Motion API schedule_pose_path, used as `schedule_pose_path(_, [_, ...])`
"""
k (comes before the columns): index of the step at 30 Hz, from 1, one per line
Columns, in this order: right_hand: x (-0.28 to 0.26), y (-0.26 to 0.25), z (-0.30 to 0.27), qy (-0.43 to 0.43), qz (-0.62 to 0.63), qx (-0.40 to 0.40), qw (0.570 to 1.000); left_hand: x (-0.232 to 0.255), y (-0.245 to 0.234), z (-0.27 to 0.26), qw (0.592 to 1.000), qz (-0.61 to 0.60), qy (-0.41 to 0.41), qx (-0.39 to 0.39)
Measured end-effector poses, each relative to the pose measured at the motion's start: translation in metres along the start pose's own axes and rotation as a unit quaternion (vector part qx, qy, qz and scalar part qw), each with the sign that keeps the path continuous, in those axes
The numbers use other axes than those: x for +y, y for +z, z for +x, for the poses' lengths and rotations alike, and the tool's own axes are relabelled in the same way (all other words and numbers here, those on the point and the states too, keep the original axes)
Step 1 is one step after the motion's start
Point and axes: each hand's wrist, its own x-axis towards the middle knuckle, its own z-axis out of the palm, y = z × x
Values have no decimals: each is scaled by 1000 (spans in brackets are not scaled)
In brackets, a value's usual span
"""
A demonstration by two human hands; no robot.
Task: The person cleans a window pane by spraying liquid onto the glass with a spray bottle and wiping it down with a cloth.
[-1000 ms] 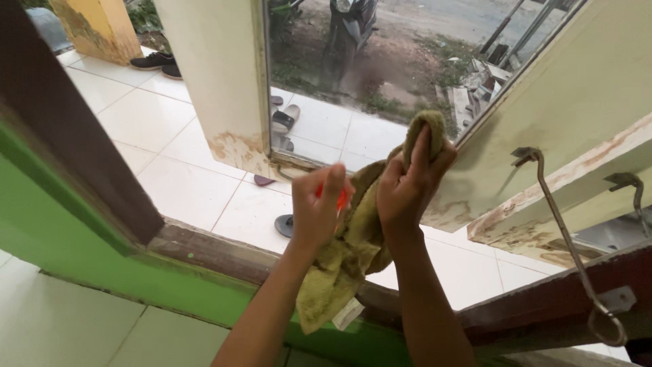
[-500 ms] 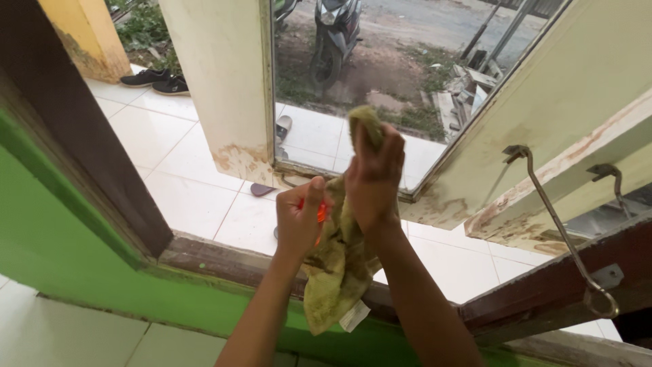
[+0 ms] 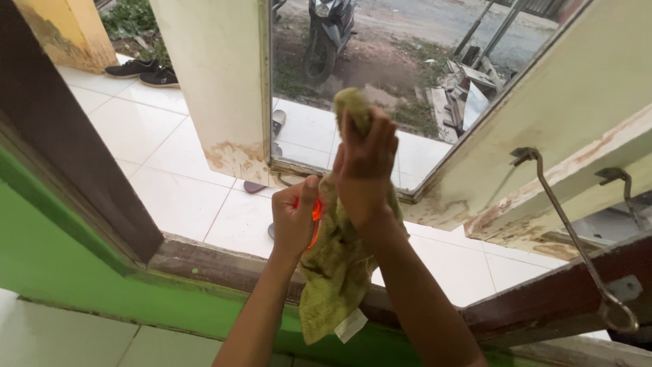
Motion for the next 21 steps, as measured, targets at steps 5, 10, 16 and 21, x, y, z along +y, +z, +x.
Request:
schedule_pose_path(5, [-4,4,-11,9,6,-11,1000,3,-3,5,1000,5,-1,8])
schedule_pose_path(10, [19,-5,-21,72,1,59,996,5,-4,4,1000,-20,-15,10])
schedule_pose_path(16, [13,-4,-9,115,64,120,984,11,-6,1,1000,9,-6,8])
schedule_pose_path(21, [1,2,8,43,5,40,998,8,-7,3,1000,-2,4,3])
